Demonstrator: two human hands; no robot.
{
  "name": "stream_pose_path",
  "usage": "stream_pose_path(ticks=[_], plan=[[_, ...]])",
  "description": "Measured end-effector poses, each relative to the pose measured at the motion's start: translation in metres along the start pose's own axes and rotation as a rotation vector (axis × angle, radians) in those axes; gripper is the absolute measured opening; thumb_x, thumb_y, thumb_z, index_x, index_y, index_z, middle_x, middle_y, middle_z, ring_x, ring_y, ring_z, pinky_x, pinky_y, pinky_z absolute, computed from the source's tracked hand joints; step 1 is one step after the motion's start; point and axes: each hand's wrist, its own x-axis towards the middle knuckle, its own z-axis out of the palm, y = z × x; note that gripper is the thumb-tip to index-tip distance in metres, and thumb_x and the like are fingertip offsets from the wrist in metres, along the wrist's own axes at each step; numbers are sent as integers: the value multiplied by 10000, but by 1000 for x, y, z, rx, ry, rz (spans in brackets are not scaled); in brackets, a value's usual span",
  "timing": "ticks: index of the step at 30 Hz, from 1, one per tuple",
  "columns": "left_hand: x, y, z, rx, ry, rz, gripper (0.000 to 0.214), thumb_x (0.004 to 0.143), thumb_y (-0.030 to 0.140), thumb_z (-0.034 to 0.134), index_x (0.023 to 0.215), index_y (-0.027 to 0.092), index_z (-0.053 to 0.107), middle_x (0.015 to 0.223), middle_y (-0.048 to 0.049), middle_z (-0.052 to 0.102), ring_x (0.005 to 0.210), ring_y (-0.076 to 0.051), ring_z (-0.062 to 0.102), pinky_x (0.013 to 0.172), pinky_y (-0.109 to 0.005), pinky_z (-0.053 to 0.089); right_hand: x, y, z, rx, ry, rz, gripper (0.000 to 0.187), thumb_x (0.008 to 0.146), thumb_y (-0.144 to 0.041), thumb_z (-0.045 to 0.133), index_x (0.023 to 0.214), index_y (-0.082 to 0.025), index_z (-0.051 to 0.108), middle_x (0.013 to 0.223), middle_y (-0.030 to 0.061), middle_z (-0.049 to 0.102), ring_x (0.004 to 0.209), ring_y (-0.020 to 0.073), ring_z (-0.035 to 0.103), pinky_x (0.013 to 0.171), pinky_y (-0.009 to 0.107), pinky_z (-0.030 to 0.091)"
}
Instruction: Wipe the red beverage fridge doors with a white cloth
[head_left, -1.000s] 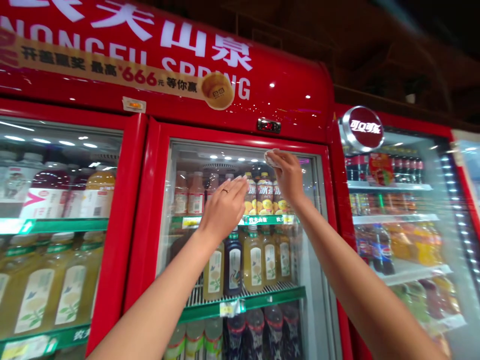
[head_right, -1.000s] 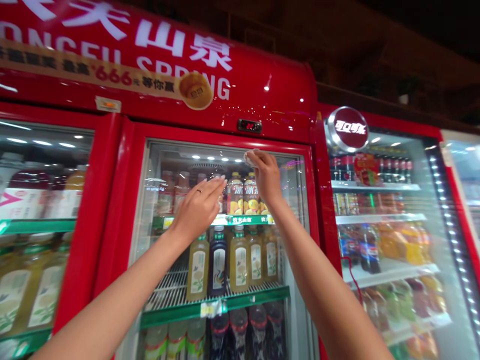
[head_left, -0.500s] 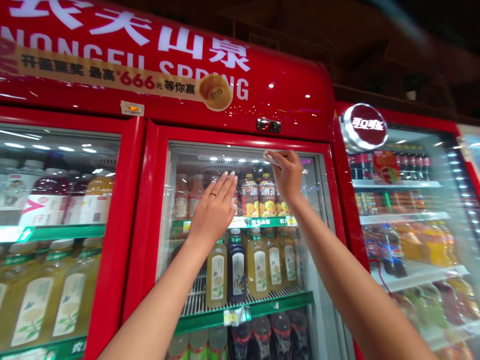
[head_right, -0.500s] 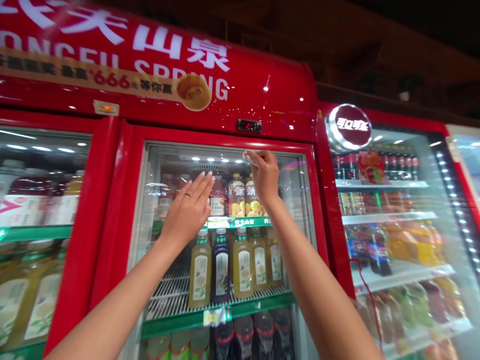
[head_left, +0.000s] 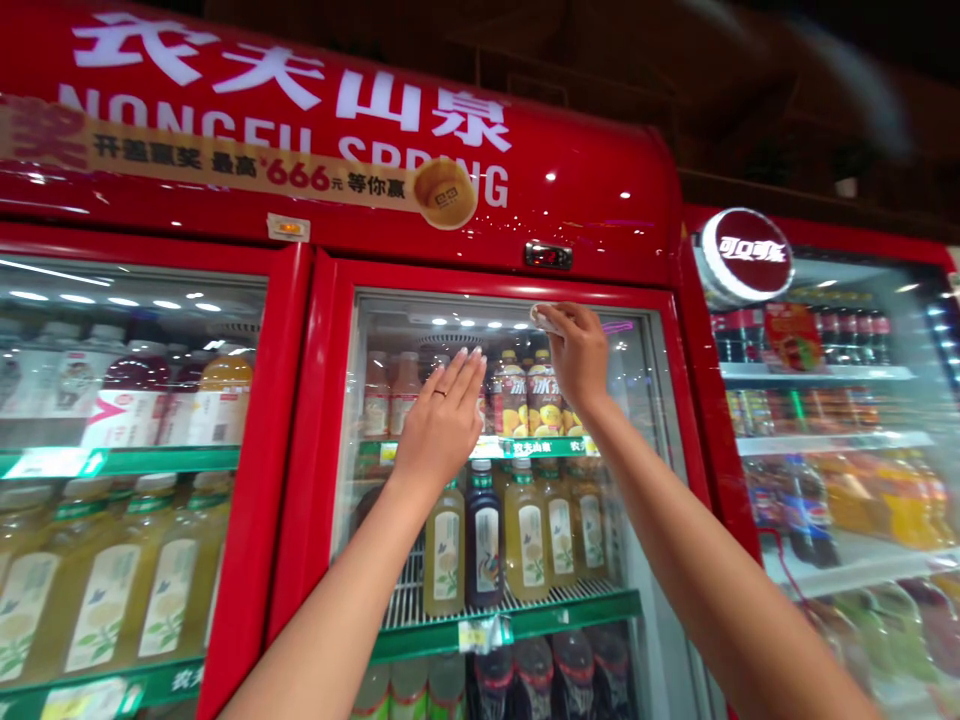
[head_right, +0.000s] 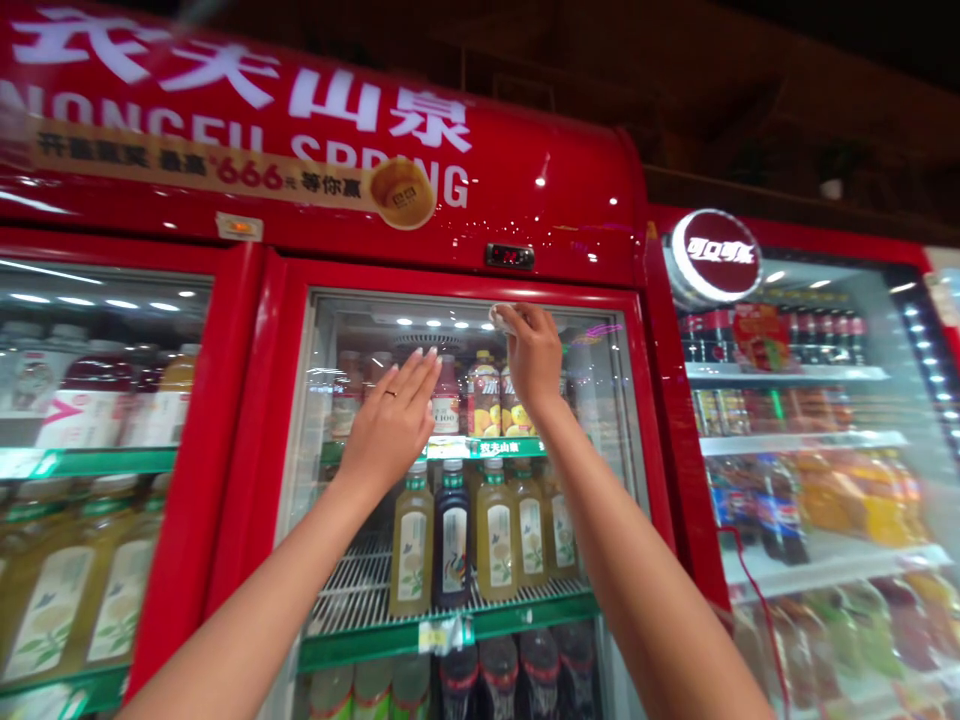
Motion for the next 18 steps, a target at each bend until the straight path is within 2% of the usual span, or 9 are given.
stream_pose_path(ticks=[2,4,9,12,15,18], plan=[[0,0,0,18,-2,-4,677,1058,168,401,1718,102,267,1757,-98,369,1657,-237,326,1351,-454,339,6,-10,9,-7,10,-16,407,983,-130,530,1232,-312,795,1224,101,756,1144,305,684,990,500,587],[0,1,0,32,-8,-9,639,1064,172,391,1695,92,326,1756,-96,372,1657,-229,325,1353,-442,333,5,-19,12,-1,-33,-75,422,986,-117,529,1252,-319,786,1234,95,756,1146,296,687,989,485,592],[1,3,-2,27,-58,-28,654,1046,162,406,1693,98,331,1776,-76,340,1671,-222,287,1372,-429,288,-5,-20,-3,2,-171,-224,412,992,-111,550,1275,-323,763,1244,88,748,1153,284,686,984,451,597],[2,4,-4,38,-89,-37,662,1041,169,410,1694,99,331,1782,-70,326,1676,-216,272,1377,-416,278,1,-15,-5,-22,-161,-191,413,987,-102,535,1258,-311,766,1239,94,745,1149,296,685,966,460,597],[2,5,-5,52,-89,-42,645,1049,180,401,1686,98,352,1775,-69,337,1668,-213,296,1371,-419,298,15,-18,6,-35,-89,-111,382,993,-127,526,1236,-278,779,1215,120,744,1128,314,684,946,480,597],[2,5,-5,52,-81,-41,639,1049,180,403,1682,97,364,1769,-70,345,1663,-210,308,1369,-421,307,20,-28,17,-19,-82,-105,394,984,-119,521,1230,-281,782,1190,124,742,1106,307,685,945,482,596]])
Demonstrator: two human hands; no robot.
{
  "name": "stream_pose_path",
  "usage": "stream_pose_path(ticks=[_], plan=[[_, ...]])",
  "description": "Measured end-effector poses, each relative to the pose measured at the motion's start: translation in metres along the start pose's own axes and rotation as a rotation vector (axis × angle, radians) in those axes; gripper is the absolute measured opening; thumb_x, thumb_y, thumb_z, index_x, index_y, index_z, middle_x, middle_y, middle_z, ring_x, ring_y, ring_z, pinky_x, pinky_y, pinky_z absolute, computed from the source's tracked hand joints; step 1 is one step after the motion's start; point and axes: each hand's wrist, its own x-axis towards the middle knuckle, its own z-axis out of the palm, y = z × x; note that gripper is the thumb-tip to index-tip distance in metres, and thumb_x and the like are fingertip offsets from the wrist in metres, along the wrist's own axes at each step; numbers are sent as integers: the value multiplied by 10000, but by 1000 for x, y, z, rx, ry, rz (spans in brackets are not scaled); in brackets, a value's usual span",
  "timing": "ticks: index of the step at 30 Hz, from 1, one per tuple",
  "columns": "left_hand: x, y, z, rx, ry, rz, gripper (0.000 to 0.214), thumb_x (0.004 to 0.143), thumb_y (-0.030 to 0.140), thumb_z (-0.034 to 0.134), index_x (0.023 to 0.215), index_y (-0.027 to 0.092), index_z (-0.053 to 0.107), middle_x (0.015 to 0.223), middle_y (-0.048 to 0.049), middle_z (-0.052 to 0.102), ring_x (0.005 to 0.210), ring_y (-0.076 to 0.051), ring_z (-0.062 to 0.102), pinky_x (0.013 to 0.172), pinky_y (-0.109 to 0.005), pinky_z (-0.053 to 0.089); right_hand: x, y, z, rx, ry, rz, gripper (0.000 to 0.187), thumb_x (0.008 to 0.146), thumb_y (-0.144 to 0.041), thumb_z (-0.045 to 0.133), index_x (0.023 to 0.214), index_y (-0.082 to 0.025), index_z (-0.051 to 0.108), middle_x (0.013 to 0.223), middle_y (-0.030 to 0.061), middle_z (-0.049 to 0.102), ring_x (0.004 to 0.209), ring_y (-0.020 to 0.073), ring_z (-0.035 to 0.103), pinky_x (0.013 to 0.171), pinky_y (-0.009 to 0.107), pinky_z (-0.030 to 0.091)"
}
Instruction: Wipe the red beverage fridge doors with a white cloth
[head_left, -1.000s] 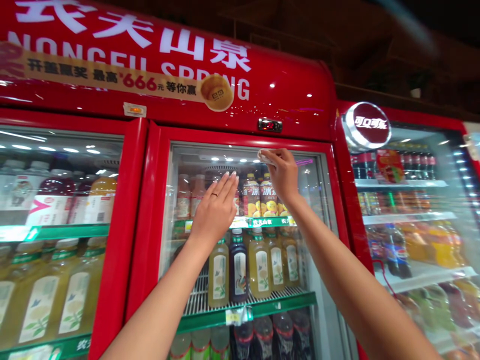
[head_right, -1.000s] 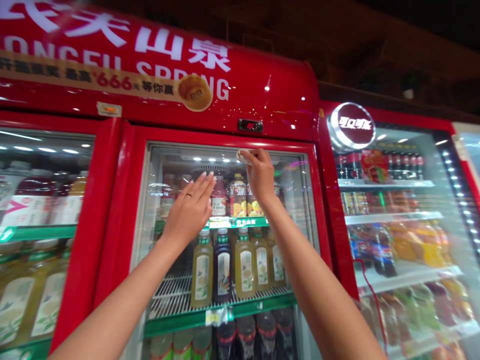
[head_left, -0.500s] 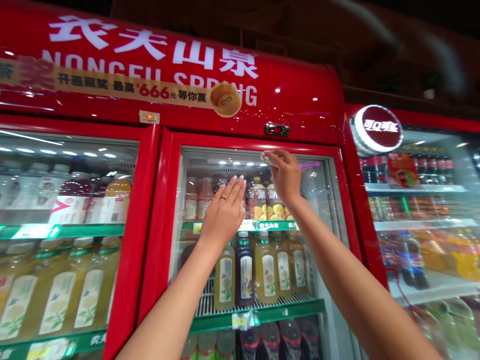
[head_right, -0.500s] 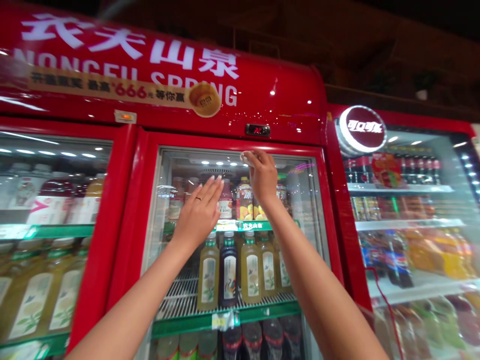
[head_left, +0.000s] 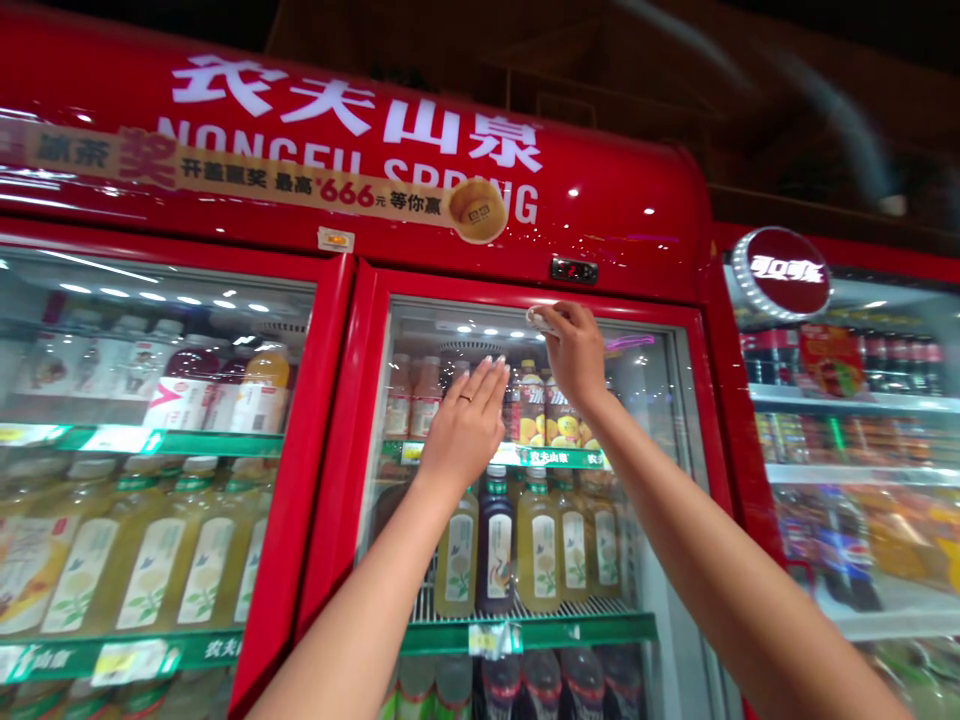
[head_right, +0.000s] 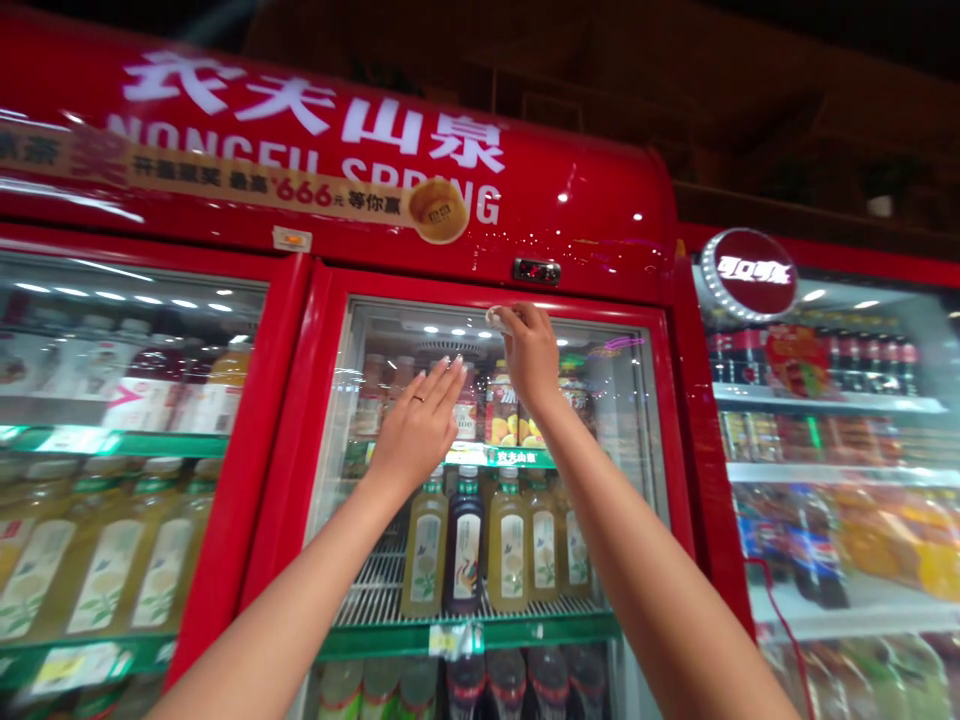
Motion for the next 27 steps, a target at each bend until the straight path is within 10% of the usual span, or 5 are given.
stream_pose_path(ticks=[10,20,27], plan=[[3,-1,-7,-116,34,7,612,1015,122,446,1625,77,457,1718,-109,441,1622,-226,405,1347,-457,372,-15,-1,-19,-33,-127,-146,416,1005,-110,521,1266,-321,766,1237,82,756,1155,279,683,964,447,597],[-26,-67,-35,-36,48,-1,606,1029,94,423,1635,104,451,1718,-105,450,1613,-230,421,1344,-443,385,-11,-26,3,115,-144,-147,517,986,-45,484,1328,-323,753,1387,71,746,1316,281,681,1111,516,591],[-37,-71,-27,-37,32,20,699,1026,87,406,1714,154,303,1754,-98,384,1634,-225,378,1351,-431,368,-11,-27,6,100,-119,-151,649,950,-1,458,1422,-385,685,1493,13,698,1464,291,599,1244,608,514]])
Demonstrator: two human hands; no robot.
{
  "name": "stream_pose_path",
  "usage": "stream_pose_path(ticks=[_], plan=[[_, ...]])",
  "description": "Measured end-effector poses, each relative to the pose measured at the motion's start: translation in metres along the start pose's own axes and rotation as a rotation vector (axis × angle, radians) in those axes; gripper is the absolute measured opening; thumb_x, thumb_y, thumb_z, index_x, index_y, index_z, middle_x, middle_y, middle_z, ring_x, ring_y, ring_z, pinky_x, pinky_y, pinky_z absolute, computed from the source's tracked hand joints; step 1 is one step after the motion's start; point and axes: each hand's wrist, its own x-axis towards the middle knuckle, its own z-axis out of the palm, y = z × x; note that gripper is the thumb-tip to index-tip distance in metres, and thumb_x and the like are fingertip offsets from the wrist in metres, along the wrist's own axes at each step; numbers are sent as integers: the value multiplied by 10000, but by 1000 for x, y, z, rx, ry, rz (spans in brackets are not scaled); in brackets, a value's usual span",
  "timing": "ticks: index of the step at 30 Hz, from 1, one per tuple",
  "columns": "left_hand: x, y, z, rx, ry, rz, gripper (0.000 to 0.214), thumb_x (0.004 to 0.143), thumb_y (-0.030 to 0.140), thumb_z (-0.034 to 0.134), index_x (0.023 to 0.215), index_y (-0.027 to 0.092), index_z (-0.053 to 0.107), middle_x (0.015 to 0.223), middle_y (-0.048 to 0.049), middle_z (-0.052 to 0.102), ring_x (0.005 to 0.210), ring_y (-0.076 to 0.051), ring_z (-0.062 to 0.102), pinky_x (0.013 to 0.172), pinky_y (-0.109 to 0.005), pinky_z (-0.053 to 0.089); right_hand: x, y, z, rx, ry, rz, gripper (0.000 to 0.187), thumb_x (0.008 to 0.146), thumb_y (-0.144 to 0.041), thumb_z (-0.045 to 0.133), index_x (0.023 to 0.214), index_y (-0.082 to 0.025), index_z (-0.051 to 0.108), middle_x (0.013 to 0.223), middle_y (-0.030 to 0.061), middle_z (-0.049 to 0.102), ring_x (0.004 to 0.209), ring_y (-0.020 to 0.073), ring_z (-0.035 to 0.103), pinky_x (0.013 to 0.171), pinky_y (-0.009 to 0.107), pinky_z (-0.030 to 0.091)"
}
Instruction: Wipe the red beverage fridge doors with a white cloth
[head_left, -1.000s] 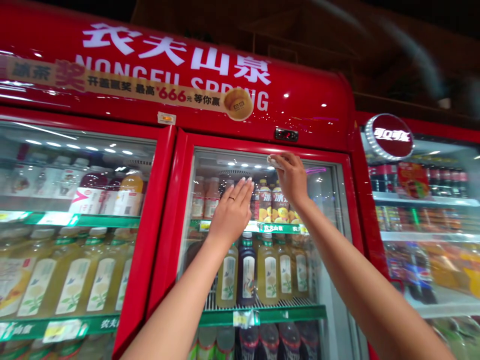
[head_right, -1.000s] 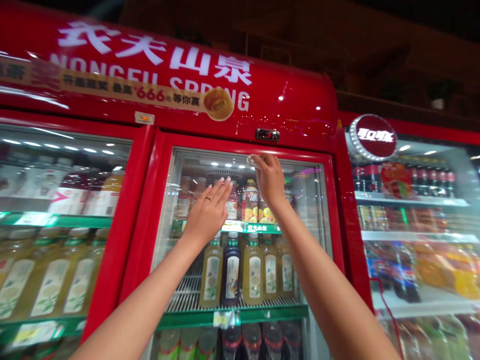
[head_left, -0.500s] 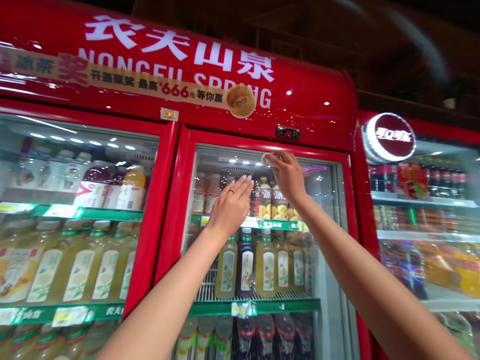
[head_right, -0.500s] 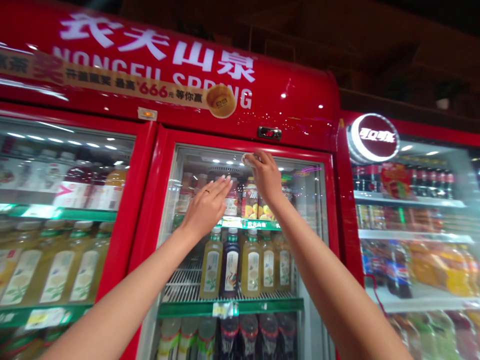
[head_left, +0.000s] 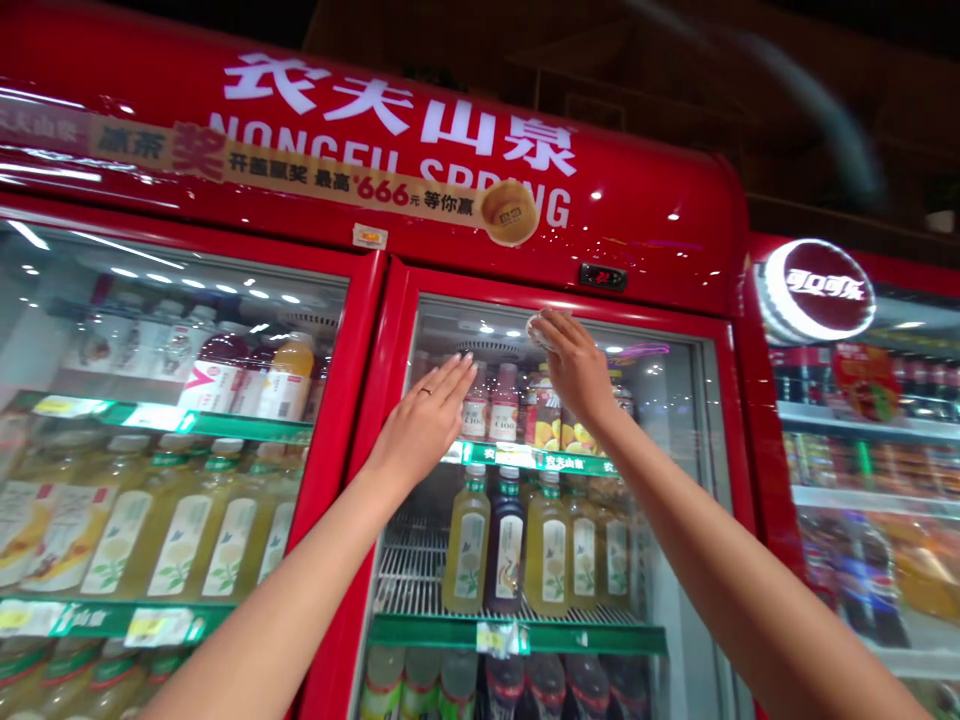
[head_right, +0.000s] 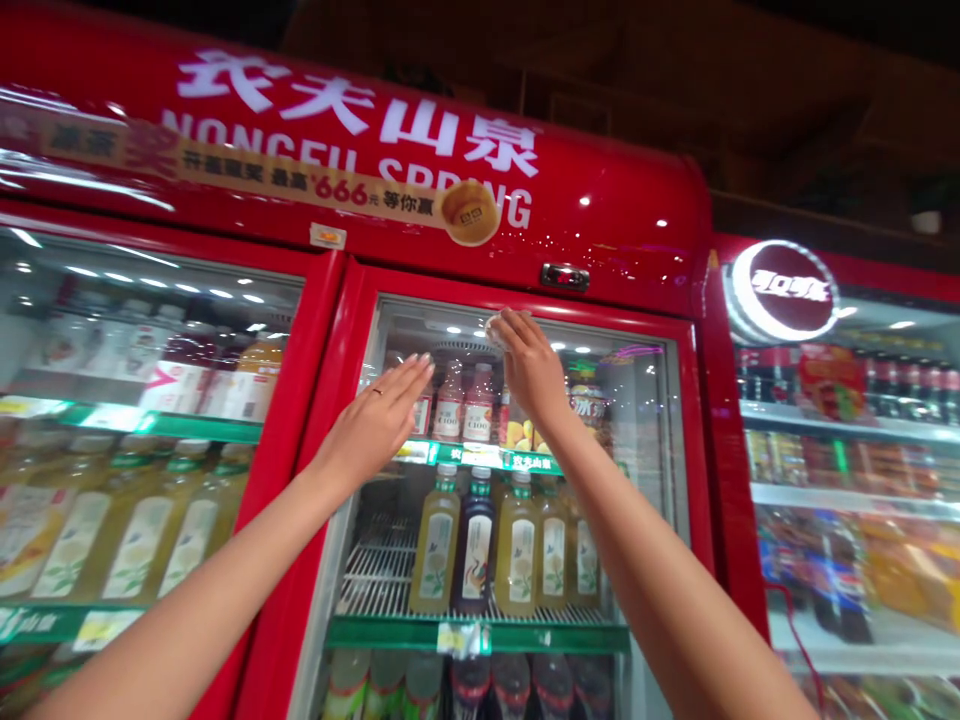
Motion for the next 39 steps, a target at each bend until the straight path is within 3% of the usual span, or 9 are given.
stream_pose_path(ticks=[5,11,14,18,22,28,33,36,39], plan=[[2,2,-2,-17,-40,-21,679,1011,72,407,1686,128,364,1762,-101,365,1646,-227,351,1366,-443,341,8,-23,16,4,2,-17,550,980,-135,582,1505,-288,628,1579,95,629,1517,341,546,1261,625,493],[2,1,-9,-92,-33,-39,637,1007,64,414,1641,113,441,1731,-99,433,1630,-208,384,1360,-420,359,-4,-9,-6,38,-126,-94,450,1073,-167,485,1468,-292,663,1547,83,663,1497,309,573,1250,607,507],[1,-1,-12,-99,-17,-33,635,991,38,428,1620,115,473,1701,-103,481,1613,-202,417,1342,-416,396,1,-4,-3,35,-64,-41,428,1079,-168,494,1428,-312,695,1514,77,689,1455,310,613,1220,616,531],[-2,-3,-17,-39,23,-29,662,975,-17,428,1627,91,457,1704,-122,467,1626,-224,390,1341,-427,407,18,-24,18,75,27,-16,421,1076,-153,494,1392,-298,731,1461,93,723,1418,297,644,1222,582,537],[-4,-3,-20,5,81,-80,789,998,-31,401,1734,190,217,1730,-100,418,1642,-228,343,1346,-464,408,20,-43,23,154,-83,-122,450,1080,-139,486,1389,-349,735,1451,38,734,1425,250,641,1252,560,520],[-8,-1,-15,29,114,-189,910,1012,-48,313,1674,254,-234,1762,-107,305,1638,-241,313,1357,-493,394,11,-30,14,170,-101,-105,437,1057,-134,517,1349,-352,758,1437,22,744,1406,248,656,1222,553,549],[-11,0,-10,60,200,-309,914,1039,-20,312,1615,256,-343,1762,-139,280,1637,-278,323,1348,-535,406,36,-46,42,168,71,0,396,1071,-163,494,1278,-308,798,1384,54,771,1361,264,683,1224,557,541],[-10,0,-10,46,224,-309,913,1044,-15,310,1615,268,-343,1763,-131,287,1631,-282,347,1344,-539,411,45,-62,51,210,-7,-42,424,1071,-150,490,1295,-347,791,1408,20,759,1382,241,669,1249,527,524],[-11,0,-11,60,204,-323,901,1043,-16,288,1603,257,-362,1769,-125,288,1640,-271,327,1351,-517,402,37,-64,41,242,-94,-113,434,1066,-143,503,1317,-362,781,1443,3,740,1407,238,652,1240,523,537]])
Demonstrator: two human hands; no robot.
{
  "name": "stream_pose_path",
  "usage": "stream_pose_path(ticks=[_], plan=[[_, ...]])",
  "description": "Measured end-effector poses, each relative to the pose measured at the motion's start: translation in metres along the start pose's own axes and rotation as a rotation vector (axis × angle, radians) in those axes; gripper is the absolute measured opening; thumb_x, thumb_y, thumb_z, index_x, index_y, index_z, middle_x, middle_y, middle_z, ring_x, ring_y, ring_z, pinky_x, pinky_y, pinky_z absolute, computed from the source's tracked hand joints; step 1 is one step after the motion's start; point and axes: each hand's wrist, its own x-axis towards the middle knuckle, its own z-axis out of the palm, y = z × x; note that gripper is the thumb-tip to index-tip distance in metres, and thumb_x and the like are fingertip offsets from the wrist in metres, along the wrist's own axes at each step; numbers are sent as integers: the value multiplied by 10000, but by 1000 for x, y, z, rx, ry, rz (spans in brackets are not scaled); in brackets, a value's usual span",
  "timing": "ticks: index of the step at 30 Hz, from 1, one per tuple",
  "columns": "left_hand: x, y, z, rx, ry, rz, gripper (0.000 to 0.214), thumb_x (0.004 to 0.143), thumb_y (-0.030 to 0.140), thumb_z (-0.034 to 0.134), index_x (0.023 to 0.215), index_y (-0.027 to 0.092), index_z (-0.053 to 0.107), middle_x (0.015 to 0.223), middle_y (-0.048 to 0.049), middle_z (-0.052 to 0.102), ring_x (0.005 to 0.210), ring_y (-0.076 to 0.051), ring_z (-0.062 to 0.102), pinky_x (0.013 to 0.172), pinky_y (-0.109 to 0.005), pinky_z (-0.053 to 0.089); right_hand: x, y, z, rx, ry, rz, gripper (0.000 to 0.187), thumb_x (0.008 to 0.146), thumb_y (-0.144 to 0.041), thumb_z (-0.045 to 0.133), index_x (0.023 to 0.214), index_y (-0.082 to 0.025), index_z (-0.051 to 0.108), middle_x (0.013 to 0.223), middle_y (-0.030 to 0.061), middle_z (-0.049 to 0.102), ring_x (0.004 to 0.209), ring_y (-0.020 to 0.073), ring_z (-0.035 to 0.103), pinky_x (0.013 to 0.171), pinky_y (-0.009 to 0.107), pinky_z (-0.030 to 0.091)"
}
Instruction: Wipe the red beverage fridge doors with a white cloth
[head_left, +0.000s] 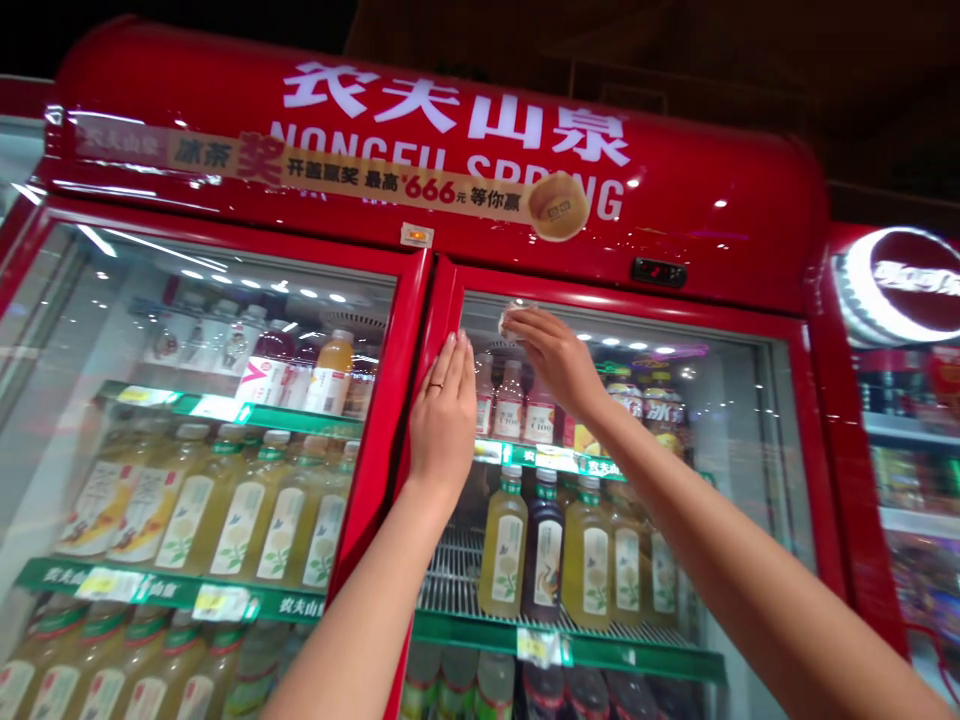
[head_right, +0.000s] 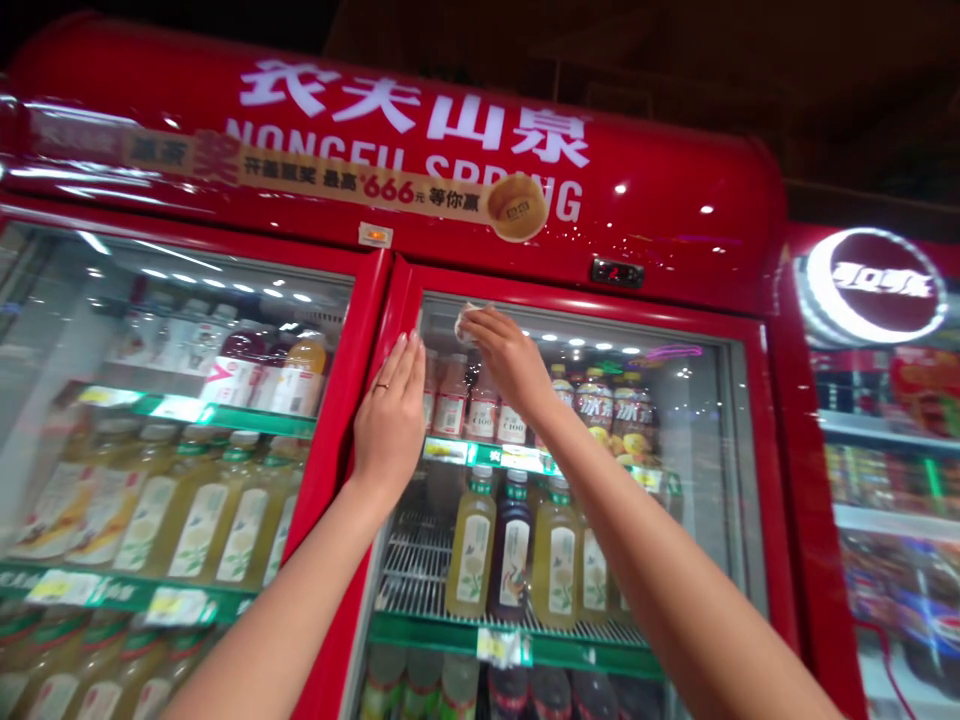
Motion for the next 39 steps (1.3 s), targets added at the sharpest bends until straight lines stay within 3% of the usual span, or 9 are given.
stream_pose_path(ticks=[5,10,13,17,20,25,31,34,39], plan=[[-5,-2,-4,29,-36,-37,889,1014,-47,228,1575,226,-406,1784,-136,246,1661,-262,243,1377,-503,353,-12,13,-18,-40,1,20,416,1056,-152,529,1319,-353,781,1413,14,757,1399,269,660,1222,581,544],[-8,-4,-5,37,-51,-20,867,1015,-45,209,1606,216,-369,1785,-145,216,1661,-260,209,1383,-494,332,15,5,12,-28,174,61,452,1053,-120,468,1293,-314,799,1389,52,767,1363,272,682,1222,567,541],[-7,-5,-5,65,-77,-6,866,1005,-51,225,1615,183,-345,1782,-156,201,1662,-265,197,1382,-487,326,24,-9,25,13,121,15,478,1038,-99,472,1309,-331,792,1409,45,758,1371,260,677,1231,553,535],[-10,-10,-9,30,-59,37,909,980,-65,239,1616,214,-348,1783,-141,198,1659,-268,225,1366,-511,356,19,-12,19,25,14,-45,451,1036,-108,499,1304,-327,788,1414,36,757,1365,252,683,1216,542,547],[-14,-16,-15,28,-90,71,932,956,-81,233,1618,229,-345,1788,-114,202,1660,-252,243,1357,-493,378,25,-8,19,7,31,-26,455,1004,-72,516,1284,-295,797,1410,52,758,1384,258,667,1213,522,548],[-19,-20,-22,77,-125,53,952,947,-90,259,1624,203,-341,1794,-113,207,1663,-253,246,1344,-475,400,52,-17,45,54,106,27,502,973,-22,498,1246,-304,812,1401,35,764,1382,245,669,1251,532,507],[-26,-18,-21,94,-68,19,970,965,-81,301,1640,202,-336,1794,-112,241,1656,-248,274,1324,-435,441,38,-25,40,119,-3,-64,475,980,-35,519,1253,-292,811,1382,37,776,1356,241,690,1223,514,540],[-32,-19,-22,95,-47,23,978,961,-84,312,1655,206,-313,1788,-113,261,1654,-251,272,1320,-436,452,35,-24,40,91,46,-44,472,987,-40,500,1272,-263,804,1383,63,773,1358,256,687,1224,530,537],[-39,-21,-23,101,-27,36,961,978,-59,340,1672,193,-276,1779,-120,295,1650,-268,288,1307,-452,476,44,-34,64,110,173,14,517,971,-17,471,1288,-260,799,1395,61,768,1379,253,672,1263,545,497]])
